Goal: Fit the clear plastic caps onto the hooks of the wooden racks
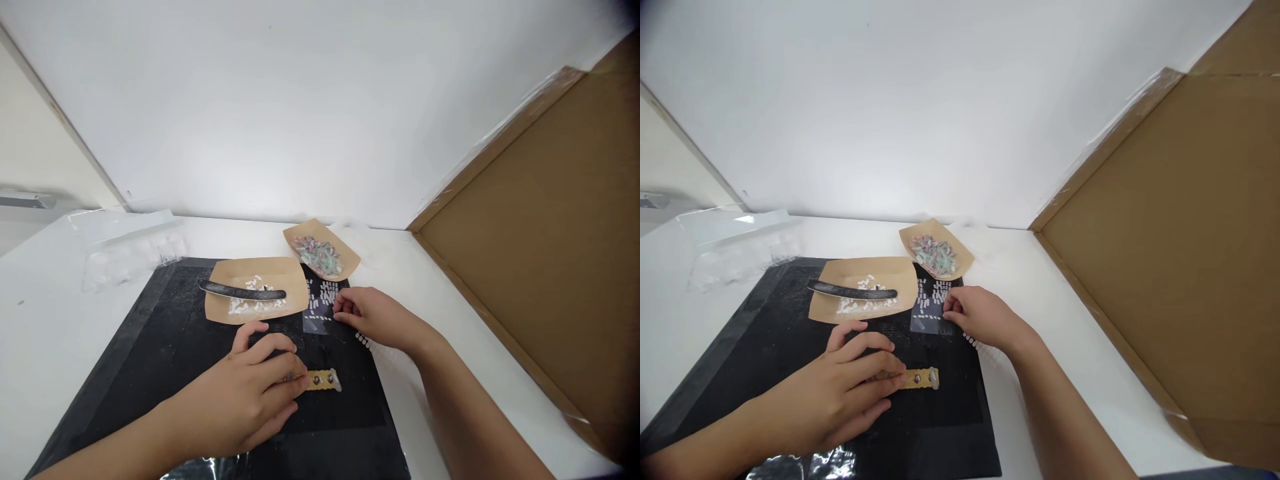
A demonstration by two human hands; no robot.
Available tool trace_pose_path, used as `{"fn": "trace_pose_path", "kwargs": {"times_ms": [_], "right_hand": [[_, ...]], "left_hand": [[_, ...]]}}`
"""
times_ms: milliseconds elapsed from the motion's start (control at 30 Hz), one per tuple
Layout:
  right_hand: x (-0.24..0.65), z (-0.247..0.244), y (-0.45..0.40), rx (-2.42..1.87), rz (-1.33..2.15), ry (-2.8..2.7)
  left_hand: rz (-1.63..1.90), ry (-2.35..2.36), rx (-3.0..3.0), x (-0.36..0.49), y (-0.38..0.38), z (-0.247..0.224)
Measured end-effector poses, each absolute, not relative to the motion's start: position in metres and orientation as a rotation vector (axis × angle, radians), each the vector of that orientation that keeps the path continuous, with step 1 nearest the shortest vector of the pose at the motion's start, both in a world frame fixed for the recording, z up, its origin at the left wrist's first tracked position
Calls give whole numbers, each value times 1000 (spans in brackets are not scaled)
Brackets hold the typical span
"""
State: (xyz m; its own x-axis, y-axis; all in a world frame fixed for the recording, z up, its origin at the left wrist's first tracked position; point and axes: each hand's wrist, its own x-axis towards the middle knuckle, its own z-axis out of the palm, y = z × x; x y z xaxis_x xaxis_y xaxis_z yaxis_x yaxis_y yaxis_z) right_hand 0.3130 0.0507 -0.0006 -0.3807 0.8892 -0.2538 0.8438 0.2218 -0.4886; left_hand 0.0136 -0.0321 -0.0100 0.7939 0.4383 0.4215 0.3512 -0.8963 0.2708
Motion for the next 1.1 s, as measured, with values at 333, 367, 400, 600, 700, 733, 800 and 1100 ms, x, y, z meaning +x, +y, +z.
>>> {"fn": "trace_pose_path", "kwargs": {"times_ms": [333,367,400,600,700,733,800,1100], "right_hand": [[307,6,48,-1772,822,-2422],[307,6,48,-1774,821,-2424],[306,5,48,-1776,820,-2426],[306,6,48,-1773,834,-2432],[306,7,48,-1745,833,-2444],[306,7,48,-1733,826,-2450],[306,7,47,-1725,812,-2454],[305,7,43,-1771,713,-2436]], "left_hand": [[739,643,2793,13,-33,-11],[740,645,2791,13,-33,-11],[741,648,2790,13,-33,-11],[719,657,2792,13,-33,-10],[736,659,2780,13,-33,-11],[743,661,2776,13,-33,-11],[743,661,2779,13,-33,-11],[724,664,2783,13,-33,-10]]}}
